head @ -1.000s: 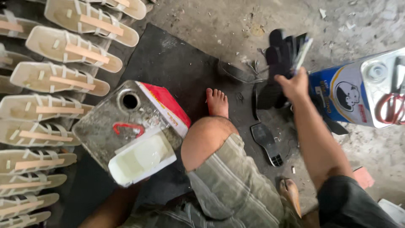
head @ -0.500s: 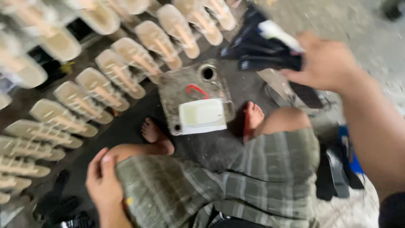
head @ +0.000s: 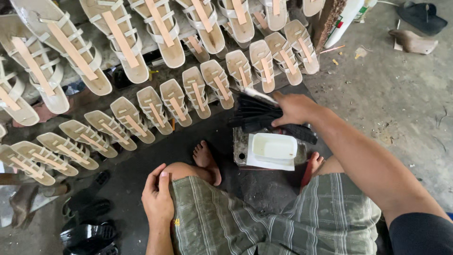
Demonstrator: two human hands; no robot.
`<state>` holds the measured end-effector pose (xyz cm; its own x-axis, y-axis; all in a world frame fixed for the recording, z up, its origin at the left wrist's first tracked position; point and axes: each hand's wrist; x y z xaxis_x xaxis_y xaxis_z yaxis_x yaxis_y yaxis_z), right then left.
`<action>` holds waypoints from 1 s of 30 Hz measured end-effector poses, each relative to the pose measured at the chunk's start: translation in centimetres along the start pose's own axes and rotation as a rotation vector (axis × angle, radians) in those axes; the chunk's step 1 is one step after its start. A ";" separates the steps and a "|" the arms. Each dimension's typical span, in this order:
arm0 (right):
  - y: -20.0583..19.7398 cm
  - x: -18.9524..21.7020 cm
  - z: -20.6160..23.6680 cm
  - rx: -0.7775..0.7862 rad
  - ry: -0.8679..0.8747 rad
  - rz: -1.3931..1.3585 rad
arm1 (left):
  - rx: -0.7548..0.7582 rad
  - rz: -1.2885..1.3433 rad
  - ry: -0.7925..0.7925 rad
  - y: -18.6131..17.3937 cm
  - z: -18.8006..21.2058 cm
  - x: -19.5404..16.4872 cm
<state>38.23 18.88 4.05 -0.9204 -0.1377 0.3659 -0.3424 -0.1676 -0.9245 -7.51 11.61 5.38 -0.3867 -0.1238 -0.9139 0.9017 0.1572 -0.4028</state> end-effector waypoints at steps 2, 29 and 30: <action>0.0 -1.0 -0.3 -0.042 0.011 -0.095 | -0.004 0.010 0.014 -0.3 -0.3 0.3; -0.2 -6.8 1.7 -0.122 0.272 -0.266 | 0.006 0.028 0.032 0.1 -0.2 0.1; -0.5 -6.7 2.0 -0.160 0.280 -0.282 | 0.003 0.010 0.018 0.2 -0.2 0.1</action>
<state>44.99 17.96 2.26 -0.7949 0.1656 0.5837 -0.5925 -0.0044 -0.8056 -7.42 11.78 5.23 -0.3812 -0.1047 -0.9186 0.9061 0.1551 -0.3937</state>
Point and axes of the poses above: each hand's wrist, its own z-axis away from the middle knuckle, its own y-axis out of the palm, x = y × z, and after that the axes turned 1 degree about -z, right-handed
